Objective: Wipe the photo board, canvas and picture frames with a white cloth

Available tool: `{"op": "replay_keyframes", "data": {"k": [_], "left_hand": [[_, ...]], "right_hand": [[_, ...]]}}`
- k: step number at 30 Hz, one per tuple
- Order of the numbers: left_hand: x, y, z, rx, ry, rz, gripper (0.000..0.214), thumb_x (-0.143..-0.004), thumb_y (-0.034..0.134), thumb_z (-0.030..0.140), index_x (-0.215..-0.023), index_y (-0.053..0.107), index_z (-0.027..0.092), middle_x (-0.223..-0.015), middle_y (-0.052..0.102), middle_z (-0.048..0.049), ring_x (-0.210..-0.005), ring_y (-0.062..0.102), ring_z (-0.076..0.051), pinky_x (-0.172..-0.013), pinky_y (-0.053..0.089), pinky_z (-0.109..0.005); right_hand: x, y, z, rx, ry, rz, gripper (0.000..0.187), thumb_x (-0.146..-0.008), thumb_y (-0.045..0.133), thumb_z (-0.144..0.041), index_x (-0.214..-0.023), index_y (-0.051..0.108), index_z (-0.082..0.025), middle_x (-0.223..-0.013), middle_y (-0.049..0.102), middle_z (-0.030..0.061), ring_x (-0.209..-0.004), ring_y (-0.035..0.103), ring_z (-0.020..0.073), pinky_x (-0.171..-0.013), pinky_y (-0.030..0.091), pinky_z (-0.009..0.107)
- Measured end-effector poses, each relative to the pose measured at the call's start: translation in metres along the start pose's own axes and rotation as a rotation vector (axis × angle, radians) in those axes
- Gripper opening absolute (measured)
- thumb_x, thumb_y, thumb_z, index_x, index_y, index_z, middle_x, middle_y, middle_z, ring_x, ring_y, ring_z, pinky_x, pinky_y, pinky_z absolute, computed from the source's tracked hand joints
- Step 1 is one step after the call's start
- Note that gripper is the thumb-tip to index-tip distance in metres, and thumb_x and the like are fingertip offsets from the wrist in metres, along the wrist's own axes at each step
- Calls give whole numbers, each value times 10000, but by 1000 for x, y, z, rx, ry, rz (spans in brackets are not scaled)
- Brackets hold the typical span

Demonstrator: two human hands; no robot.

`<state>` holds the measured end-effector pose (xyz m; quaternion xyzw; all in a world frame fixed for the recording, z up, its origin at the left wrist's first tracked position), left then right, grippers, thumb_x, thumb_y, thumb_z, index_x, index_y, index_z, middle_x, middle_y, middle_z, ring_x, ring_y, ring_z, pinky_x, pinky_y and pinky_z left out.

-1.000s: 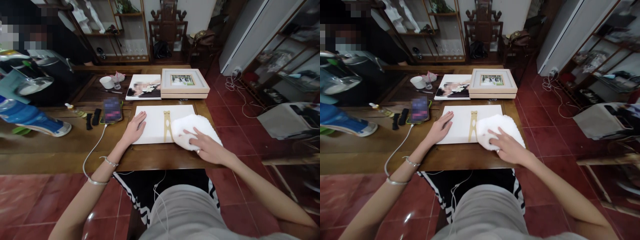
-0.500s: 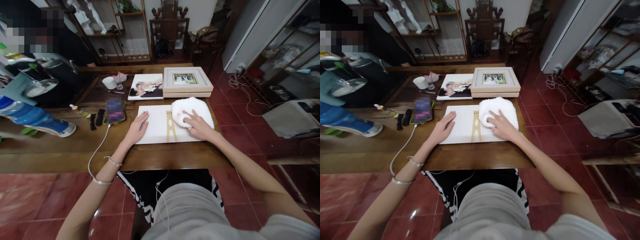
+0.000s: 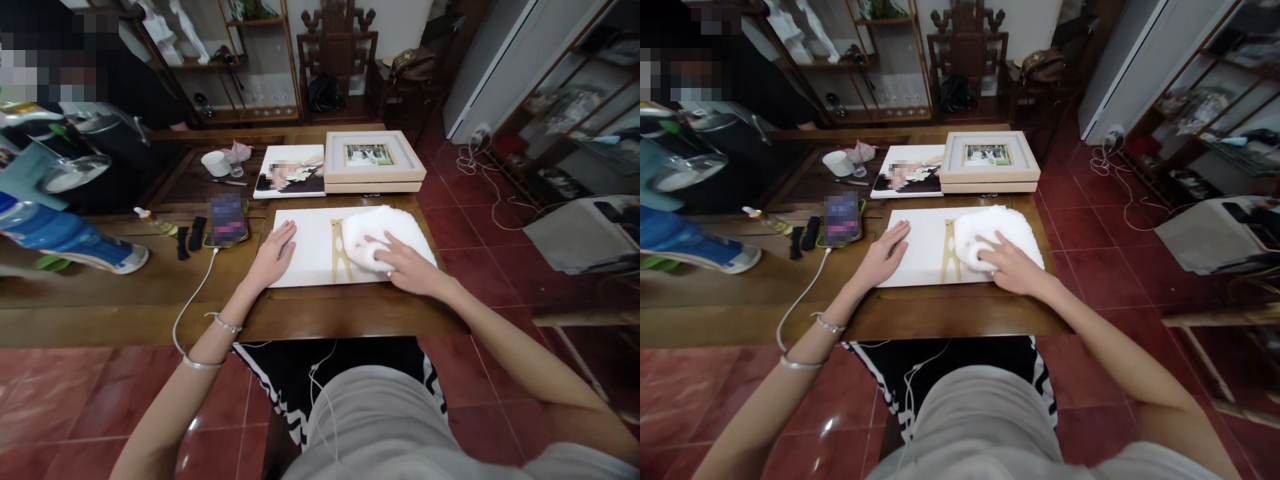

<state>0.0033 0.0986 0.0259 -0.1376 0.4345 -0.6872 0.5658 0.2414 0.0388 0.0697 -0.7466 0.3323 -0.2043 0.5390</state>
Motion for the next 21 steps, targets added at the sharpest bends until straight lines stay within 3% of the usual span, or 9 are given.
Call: {"op": "replay_keyframes", "data": {"k": [4,8,11,17,21], "left_hand": [[0,0,-1,17,-6,-1,473,-968,419,371,-1368,541,150,-1476,477,-136,-1425,367,-252,-1187,244,-507],[1,0,-2,26,-13,2,477,-967,421,373,-1368,541,144,-1475,478,-138,-1424,369,-245,-1190,243,-497],[1,-1,-1,23,-11,6,472,-966,421,368,-1367,542,149,-1473,480,-135,-1423,371,-244,-1188,246,-503],[0,-1,0,16,-7,8,467,-962,420,358,-1354,554,142,-1469,485,-141,-1416,381,-258,-1188,248,-506],[0,0,0,20,-5,6,455,-962,423,355,-1355,555,170,-1477,480,-123,-1416,381,-263,-1182,254,-523]], "right_hand": [[-48,-5,45,38,71,51,370,-699,421,-74,-1008,580,-204,-1231,653,86,-1359,438,319,-1154,262,605],[-62,-5,46,105,110,109,384,-730,414,-59,-1063,576,-159,-1308,609,169,-1398,372,356,-1097,289,650],[-43,4,20,118,142,86,390,-736,429,-46,-1087,577,-132,-1363,560,219,-1426,330,351,-1119,267,636],[30,13,-48,63,93,-58,423,-706,428,-12,-1064,592,-169,-1404,538,184,-1440,320,301,-1162,270,590],[46,4,-49,-17,104,-138,433,-698,444,-23,-1052,599,-219,-1420,544,124,-1411,376,301,-1159,316,554]]}}
Point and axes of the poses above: each hand's wrist, its own x-axis away from the middle knuckle, its own y-axis out of the palm, z = x × y, the point moved 9 cm from there along -x, towards the middle knuckle
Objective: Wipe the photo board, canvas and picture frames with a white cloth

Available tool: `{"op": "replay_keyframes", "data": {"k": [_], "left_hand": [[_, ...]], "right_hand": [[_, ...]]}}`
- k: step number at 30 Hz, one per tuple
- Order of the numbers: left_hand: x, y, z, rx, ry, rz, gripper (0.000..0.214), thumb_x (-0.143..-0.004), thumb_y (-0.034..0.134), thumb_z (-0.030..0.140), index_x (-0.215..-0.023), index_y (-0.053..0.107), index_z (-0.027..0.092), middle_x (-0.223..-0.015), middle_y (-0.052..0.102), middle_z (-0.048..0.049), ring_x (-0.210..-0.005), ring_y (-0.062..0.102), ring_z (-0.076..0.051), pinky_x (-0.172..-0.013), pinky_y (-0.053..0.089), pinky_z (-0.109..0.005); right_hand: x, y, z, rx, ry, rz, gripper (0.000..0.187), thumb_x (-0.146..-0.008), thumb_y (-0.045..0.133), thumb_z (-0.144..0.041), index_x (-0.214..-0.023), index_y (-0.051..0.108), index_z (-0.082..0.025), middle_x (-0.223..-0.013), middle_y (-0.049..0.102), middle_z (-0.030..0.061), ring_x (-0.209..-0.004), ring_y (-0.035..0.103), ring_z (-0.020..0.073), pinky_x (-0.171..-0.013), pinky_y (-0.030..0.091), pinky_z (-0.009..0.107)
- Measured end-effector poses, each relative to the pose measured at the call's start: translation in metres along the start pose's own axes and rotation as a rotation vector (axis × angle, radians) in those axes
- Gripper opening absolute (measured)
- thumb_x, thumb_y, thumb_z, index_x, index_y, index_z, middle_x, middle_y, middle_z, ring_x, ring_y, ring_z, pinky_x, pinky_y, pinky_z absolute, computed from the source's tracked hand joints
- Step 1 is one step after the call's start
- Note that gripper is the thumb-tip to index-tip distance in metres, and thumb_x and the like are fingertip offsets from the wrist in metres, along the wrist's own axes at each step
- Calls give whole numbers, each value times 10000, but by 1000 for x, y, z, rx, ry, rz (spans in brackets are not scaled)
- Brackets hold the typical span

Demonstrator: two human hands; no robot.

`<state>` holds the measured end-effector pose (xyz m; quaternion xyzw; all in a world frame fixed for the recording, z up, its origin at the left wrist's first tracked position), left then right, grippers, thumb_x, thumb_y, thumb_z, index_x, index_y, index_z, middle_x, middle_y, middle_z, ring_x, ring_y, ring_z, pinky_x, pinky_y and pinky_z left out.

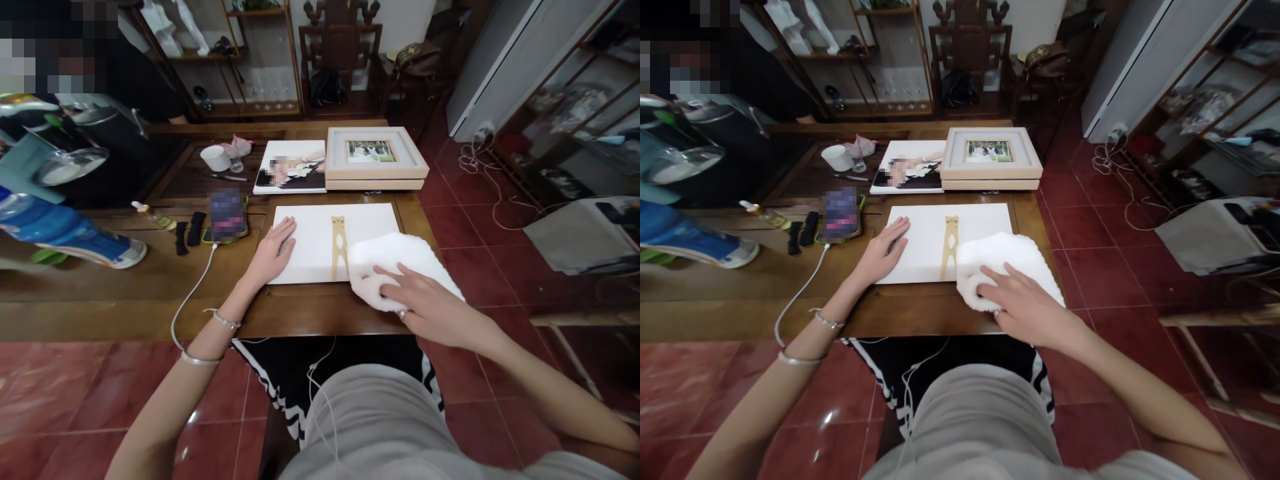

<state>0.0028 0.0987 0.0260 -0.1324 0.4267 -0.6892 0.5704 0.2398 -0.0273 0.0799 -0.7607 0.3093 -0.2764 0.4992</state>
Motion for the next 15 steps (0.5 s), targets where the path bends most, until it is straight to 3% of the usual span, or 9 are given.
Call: {"op": "replay_keyframes", "data": {"k": [4,6,9,12,15], "left_hand": [[0,0,-1,-3,-3,5,465,-961,423,361,-1356,553,153,-1474,480,-133,-1418,378,-263,-1183,250,-520],[0,0,-1,-2,-3,3,471,-963,422,367,-1359,550,147,-1473,479,-137,-1421,373,-258,-1185,250,-511],[0,-1,-1,0,2,0,477,-965,422,367,-1360,549,132,-1472,478,-145,-1421,373,-257,-1187,250,-504],[1,-1,-1,-1,-4,-1,474,-964,428,365,-1364,546,139,-1477,472,-140,-1422,372,-255,-1188,247,-506],[0,-1,-1,2,-13,-1,464,-961,430,361,-1365,546,164,-1477,478,-126,-1421,374,-250,-1189,245,-511]], "right_hand": [[-44,-8,28,21,-46,55,399,-761,433,-36,-1090,569,-218,-1374,585,102,-1448,307,267,-1185,249,551],[-77,-10,42,78,-79,126,296,-818,469,-95,-1086,558,-182,-1468,488,136,-1476,224,294,-1188,173,599],[-116,-14,59,121,-49,251,251,-927,440,-198,-1145,550,-142,-1525,402,175,-1464,241,348,-1151,168,660],[-125,-10,47,147,-48,289,285,-957,408,-205,-1179,565,-117,-1503,423,208,-1450,263,375,-1118,202,687],[-106,10,4,190,-158,190,292,-884,485,-138,-1148,610,-136,-1506,417,208,-1452,232,408,-1091,205,724]]}}
Point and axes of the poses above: each hand's wrist, its own x-axis away from the middle knuckle, its own y-axis out of the palm, z = x × y, the point moved 9 cm from there along -x, towards the middle knuckle
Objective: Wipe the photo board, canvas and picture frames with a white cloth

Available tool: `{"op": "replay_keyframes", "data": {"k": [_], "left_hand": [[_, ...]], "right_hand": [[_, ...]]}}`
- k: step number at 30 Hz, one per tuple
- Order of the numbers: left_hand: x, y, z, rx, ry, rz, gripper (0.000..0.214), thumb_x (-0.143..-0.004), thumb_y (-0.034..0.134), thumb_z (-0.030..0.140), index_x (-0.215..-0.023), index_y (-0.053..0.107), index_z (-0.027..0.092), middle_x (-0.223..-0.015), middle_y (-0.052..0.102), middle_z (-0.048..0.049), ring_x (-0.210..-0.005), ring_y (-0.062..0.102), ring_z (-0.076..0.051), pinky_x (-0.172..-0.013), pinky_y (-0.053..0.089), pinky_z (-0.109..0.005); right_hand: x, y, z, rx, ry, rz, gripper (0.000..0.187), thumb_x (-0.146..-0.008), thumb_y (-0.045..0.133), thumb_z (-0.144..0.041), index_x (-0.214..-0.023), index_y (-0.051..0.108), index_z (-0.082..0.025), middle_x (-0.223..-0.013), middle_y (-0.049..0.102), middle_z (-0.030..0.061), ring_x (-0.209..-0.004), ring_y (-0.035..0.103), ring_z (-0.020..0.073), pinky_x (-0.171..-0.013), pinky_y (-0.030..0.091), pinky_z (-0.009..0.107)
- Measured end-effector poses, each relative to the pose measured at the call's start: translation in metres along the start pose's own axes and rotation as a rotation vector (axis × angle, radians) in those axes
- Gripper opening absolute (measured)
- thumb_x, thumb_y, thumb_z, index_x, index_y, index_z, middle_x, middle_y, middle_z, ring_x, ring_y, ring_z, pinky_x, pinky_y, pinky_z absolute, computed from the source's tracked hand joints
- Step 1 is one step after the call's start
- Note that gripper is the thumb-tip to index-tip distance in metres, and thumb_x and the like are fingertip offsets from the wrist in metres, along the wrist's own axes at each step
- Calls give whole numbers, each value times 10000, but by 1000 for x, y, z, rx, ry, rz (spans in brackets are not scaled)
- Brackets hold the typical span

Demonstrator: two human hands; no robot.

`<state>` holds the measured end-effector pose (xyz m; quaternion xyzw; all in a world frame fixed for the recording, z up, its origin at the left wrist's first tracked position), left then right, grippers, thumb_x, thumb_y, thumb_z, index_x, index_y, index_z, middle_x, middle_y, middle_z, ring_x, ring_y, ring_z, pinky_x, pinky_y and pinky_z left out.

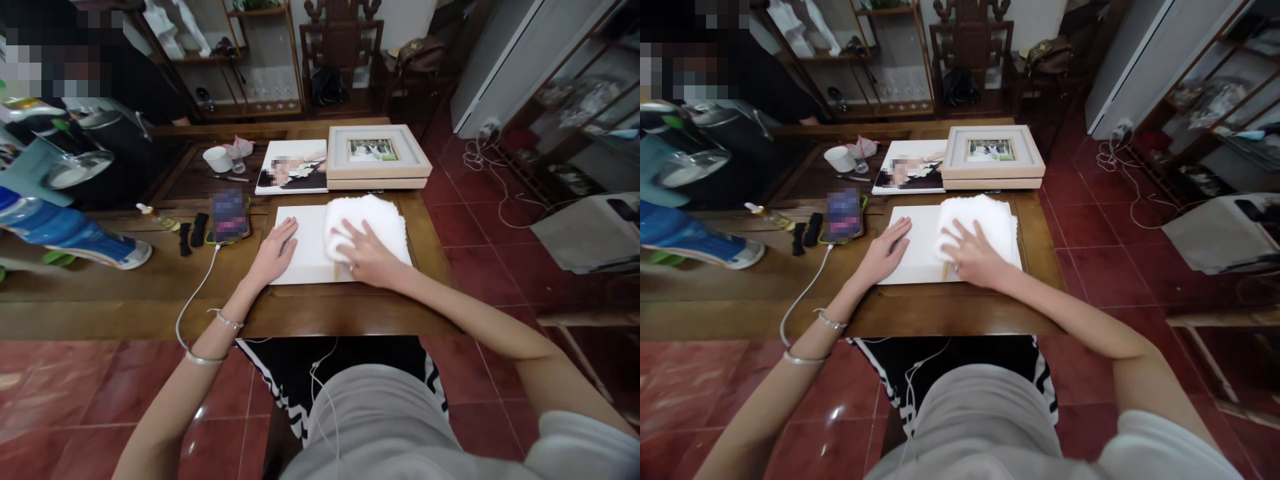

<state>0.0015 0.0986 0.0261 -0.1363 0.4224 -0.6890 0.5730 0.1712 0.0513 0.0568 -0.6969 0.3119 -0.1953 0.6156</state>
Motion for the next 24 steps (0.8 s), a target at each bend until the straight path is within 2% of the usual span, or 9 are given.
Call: {"op": "replay_keyframes", "data": {"k": [3,6,8,11,15,17,20,24], "left_hand": [[0,0,1,9,7,1,457,-960,431,356,-1362,550,174,-1476,482,-120,-1419,377,-254,-1189,242,-519],[0,0,1,15,4,3,457,-962,432,363,-1361,552,176,-1475,482,-120,-1418,380,-261,-1187,246,-523],[0,0,1,12,2,0,466,-964,428,368,-1362,551,158,-1474,481,-132,-1418,379,-261,-1188,249,-513],[0,0,0,3,2,-6,479,-965,429,377,-1366,547,143,-1471,483,-140,-1421,375,-259,-1190,251,-504],[-1,0,0,-1,-1,-11,470,-966,430,381,-1373,542,173,-1476,483,-118,-1420,376,-254,-1188,253,-510],[-1,-1,1,1,0,-12,464,-967,427,377,-1372,544,184,-1480,479,-110,-1420,377,-250,-1189,255,-503],[-1,-1,2,-2,1,-9,464,-966,431,373,-1370,546,175,-1478,480,-116,-1420,378,-249,-1189,257,-501],[0,-1,2,3,9,-2,485,-964,432,370,-1364,547,120,-1464,487,-152,-1418,379,-266,-1187,259,-510]], "right_hand": [[24,4,-57,1,-167,-66,321,-819,557,-123,-1120,646,-191,-1526,397,177,-1451,212,431,-1078,176,755],[30,4,-82,-5,-251,-103,311,-821,587,-165,-1122,651,-208,-1521,408,172,-1448,233,416,-1084,190,740],[18,2,-74,-12,-247,-126,317,-851,567,-184,-1160,630,-209,-1489,457,161,-1453,250,373,-1103,204,706],[-18,-2,-36,-20,-174,-113,325,-914,484,-171,-1221,591,-185,-1413,539,166,-1458,267,306,-1132,203,653],[-61,-8,23,-11,-20,-8,344,-980,421,-255,-1271,555,-129,-1421,506,226,-1449,282,324,-1122,213,643],[-69,-9,39,-12,44,23,361,-994,397,-272,-1281,546,-113,-1422,499,240,-1446,283,332,-1120,213,640],[-67,-8,32,9,76,-2,351,-968,412,-196,-1277,559,-122,-1419,511,219,-1452,252,362,-1097,218,674],[-43,2,-20,57,36,-174,410,-896,477,-120,-1294,571,-141,-1518,398,204,-1439,218,451,-1051,203,753]]}}
Point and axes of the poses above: each hand's wrist, its own x-axis away from the middle knuckle, its own y-axis out of the palm, z = x × y, the point moved 9 cm from there along -x, towards the middle knuckle
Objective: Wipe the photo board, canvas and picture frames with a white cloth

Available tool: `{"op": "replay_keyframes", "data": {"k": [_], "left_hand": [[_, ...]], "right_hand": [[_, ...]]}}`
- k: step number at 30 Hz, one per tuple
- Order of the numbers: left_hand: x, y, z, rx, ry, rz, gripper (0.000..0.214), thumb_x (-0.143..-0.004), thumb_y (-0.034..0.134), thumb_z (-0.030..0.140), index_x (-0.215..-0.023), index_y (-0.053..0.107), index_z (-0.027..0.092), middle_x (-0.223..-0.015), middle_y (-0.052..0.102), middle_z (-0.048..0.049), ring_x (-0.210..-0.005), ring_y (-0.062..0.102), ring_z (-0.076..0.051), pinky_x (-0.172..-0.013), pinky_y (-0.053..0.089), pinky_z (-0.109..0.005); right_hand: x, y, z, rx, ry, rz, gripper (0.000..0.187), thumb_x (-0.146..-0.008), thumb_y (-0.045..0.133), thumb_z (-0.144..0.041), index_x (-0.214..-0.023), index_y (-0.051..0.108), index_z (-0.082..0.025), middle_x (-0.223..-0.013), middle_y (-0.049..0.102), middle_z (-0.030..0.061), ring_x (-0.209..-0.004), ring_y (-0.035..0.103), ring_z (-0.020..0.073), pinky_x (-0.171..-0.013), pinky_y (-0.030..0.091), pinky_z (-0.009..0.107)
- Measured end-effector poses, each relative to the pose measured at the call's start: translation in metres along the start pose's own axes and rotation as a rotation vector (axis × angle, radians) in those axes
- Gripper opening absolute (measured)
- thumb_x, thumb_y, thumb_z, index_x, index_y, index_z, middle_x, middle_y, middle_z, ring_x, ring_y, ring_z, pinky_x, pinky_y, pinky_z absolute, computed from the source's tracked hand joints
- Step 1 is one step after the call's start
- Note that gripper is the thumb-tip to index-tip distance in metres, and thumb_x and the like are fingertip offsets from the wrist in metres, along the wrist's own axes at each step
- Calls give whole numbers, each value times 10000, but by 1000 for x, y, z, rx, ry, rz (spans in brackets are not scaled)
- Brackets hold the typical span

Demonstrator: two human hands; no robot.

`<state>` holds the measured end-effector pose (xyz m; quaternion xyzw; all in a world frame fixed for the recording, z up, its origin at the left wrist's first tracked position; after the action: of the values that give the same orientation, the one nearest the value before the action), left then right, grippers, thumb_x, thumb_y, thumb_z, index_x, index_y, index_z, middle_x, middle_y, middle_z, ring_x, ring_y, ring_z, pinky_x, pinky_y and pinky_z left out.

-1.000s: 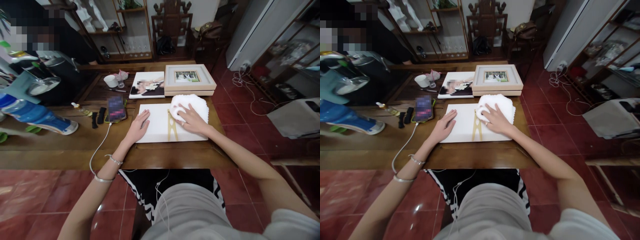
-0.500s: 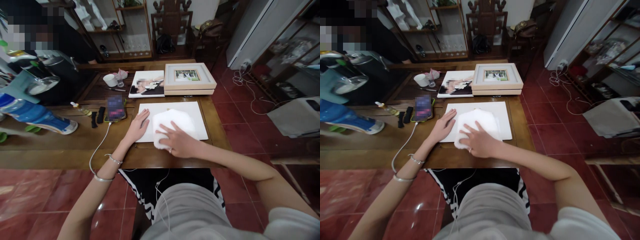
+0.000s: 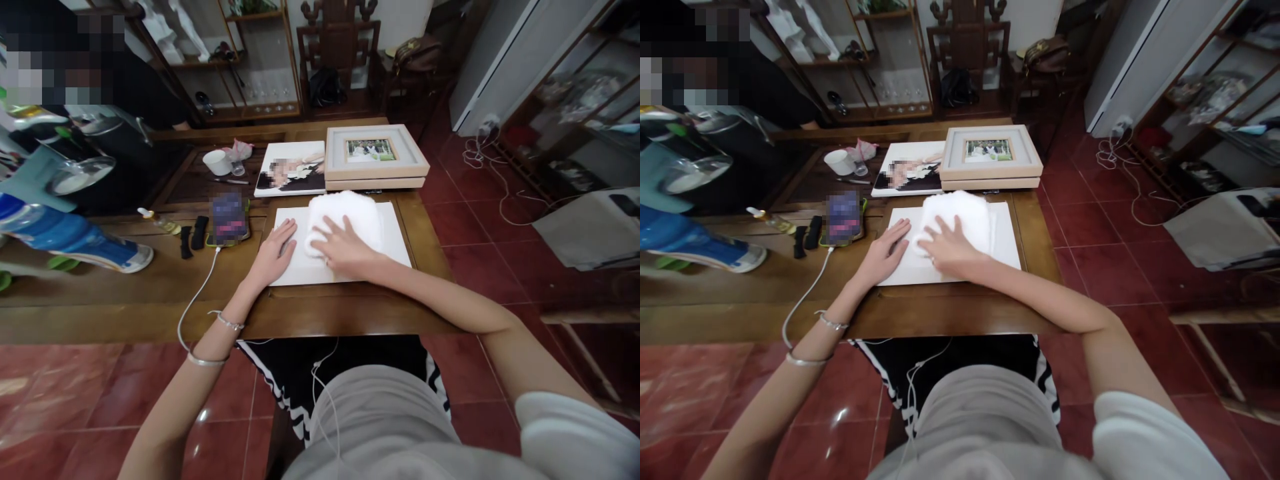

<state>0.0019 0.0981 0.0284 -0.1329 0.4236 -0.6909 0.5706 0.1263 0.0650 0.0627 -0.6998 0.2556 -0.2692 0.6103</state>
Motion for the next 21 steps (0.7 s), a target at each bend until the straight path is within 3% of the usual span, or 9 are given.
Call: {"op": "replay_keyframes", "data": {"k": [4,7,11,17,19,21], "left_hand": [[0,0,-2,-7,28,-8,481,-947,417,322,-1361,548,116,-1466,484,-157,-1417,381,-275,-1183,263,-522],[0,1,-3,-7,52,-16,480,-922,422,280,-1369,543,152,-1472,485,-128,-1417,381,-267,-1181,272,-524],[-1,1,-4,-10,39,-9,468,-939,425,303,-1366,547,154,-1469,490,-126,-1413,387,-273,-1182,273,-520],[-1,0,-1,5,21,10,471,-968,432,377,-1361,550,144,-1457,501,-139,-1412,388,-268,-1177,276,-513],[-1,0,-1,4,18,8,468,-969,434,376,-1362,549,148,-1462,494,-137,-1412,388,-266,-1177,275,-514],[0,0,-1,-1,18,6,470,-969,433,371,-1361,550,140,-1462,494,-142,-1413,386,-267,-1179,268,-515]], "right_hand": [[33,2,-63,1,-186,-35,368,-894,511,-169,-1245,620,-184,-1478,453,190,-1409,292,453,-1058,252,707],[45,-2,-79,-28,-308,-18,311,-886,539,-195,-1178,645,-192,-1426,521,161,-1382,361,410,-1063,305,643],[30,-6,-45,-76,-276,-11,312,-908,507,-182,-1201,611,-163,-1259,640,167,-1359,426,313,-1091,326,541],[-9,-11,41,-137,-8,135,316,-994,412,-310,-1225,579,-175,-1451,495,165,-1379,415,278,-1156,237,509],[-14,-14,54,-129,45,181,323,-996,404,-307,-1221,582,-158,-1444,500,179,-1377,414,278,-1151,243,504],[-14,-14,51,-96,56,179,308,-974,427,-240,-1221,588,-150,-1426,518,179,-1411,355,292,-1143,241,533]]}}
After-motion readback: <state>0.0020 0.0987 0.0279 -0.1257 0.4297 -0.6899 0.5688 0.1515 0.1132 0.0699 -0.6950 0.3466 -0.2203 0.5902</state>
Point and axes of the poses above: each hand's wrist, its own x-axis away from the middle knuckle, its own y-axis out of the palm, z = x × y, the point moved 9 cm from there along -x, towards the middle knuckle
